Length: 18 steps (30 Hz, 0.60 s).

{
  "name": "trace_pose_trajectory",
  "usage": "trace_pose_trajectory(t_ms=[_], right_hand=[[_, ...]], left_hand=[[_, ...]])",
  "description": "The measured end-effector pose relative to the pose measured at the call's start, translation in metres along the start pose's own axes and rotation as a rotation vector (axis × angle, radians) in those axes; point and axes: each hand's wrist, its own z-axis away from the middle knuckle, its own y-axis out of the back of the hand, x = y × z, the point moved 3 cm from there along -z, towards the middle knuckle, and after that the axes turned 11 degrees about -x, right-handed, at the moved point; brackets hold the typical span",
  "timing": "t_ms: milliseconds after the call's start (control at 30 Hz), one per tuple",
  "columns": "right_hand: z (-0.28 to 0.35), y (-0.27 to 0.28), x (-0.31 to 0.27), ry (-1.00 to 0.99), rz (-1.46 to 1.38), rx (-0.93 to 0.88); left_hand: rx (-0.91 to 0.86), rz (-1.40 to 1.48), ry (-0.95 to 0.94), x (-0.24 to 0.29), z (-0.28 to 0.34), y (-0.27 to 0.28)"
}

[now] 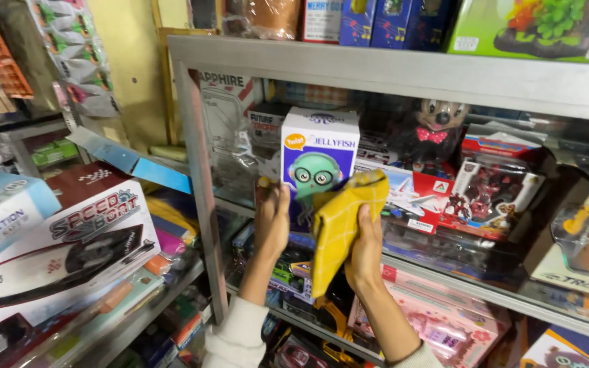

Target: Dusting and wiping toy boxes and toys on a display shelf using a cleaning cloth.

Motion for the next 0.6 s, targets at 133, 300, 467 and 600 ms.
trace_pose_trajectory(t_ms=[133,300,467,600], right_hand=[[0.010,-0.004,-0.012,-0.025,-0.008,0.034],[0.026,0.001,-0.024,-0.064,-0.009,0.062],[0.045,0.007,-0.041,-0.046,-0.009,0.085],[0.073,0.017,-0.073,-0.037,-0.015,0.136]], left_hand=[[0.002,-0.038,0.006,0.019,0.021,0.001],[-0.053,-0.075,0.110,0.027,0.047,-0.002],[-0.061,0.004,-0.025,0.048,0.076,-0.009],[-0.176,0.017,-0.010,0.077,0.104,-0.029]])
